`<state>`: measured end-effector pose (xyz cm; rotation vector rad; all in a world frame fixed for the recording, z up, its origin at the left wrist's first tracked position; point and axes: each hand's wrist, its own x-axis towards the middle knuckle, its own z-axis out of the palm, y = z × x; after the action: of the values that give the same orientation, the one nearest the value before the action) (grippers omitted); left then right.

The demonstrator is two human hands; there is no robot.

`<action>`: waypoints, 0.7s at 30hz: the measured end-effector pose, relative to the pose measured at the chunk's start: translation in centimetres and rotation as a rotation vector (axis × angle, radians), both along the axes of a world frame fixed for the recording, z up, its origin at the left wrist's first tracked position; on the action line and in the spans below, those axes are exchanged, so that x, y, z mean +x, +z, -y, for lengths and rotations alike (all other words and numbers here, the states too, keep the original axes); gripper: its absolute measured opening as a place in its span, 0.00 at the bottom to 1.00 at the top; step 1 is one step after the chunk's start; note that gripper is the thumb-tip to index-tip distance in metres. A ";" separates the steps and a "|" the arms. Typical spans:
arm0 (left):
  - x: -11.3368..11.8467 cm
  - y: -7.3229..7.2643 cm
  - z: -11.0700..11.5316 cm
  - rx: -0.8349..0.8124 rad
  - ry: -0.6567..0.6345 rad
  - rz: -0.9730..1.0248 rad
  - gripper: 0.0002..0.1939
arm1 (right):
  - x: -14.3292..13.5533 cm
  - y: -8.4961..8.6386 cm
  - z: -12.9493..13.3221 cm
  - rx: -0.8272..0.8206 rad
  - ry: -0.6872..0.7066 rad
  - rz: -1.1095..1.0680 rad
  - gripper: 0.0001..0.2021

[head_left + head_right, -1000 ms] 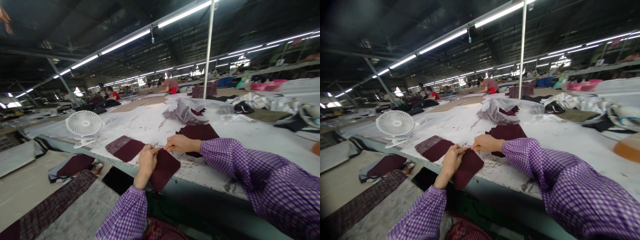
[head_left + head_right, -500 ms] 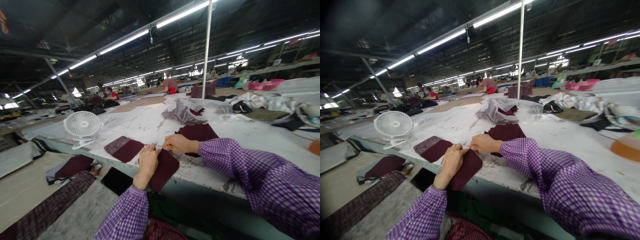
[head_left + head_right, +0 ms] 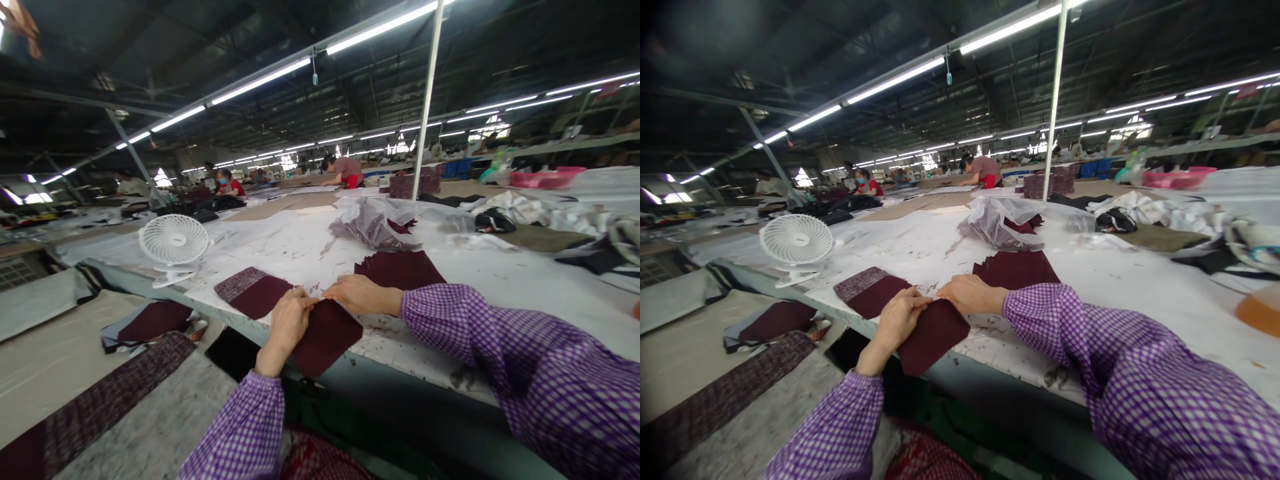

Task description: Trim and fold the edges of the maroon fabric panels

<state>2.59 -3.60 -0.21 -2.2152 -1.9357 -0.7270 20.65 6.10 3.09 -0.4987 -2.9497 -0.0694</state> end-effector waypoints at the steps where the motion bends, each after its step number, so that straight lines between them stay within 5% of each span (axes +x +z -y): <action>1: -0.8 -0.2 0.5 0.022 -0.004 0.041 0.15 | 0.0 0.0 -0.1 0.005 0.014 0.006 0.14; 6: -3.5 -1.3 2.6 0.122 -0.039 0.174 0.14 | -0.3 0.2 0.0 0.104 0.051 0.088 0.15; 17: -3.4 -1.4 2.9 0.135 -0.044 0.062 0.17 | -2.8 3.2 2.4 0.197 0.067 0.376 0.26; 21: -4.2 -1.5 3.2 0.135 -0.044 0.206 0.11 | -4.1 4.3 3.0 0.217 0.098 0.461 0.30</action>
<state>-1.57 -6.84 -1.68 -2.1833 -1.8659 -1.0980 16.56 3.09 7.36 -0.3427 -3.3455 -0.5579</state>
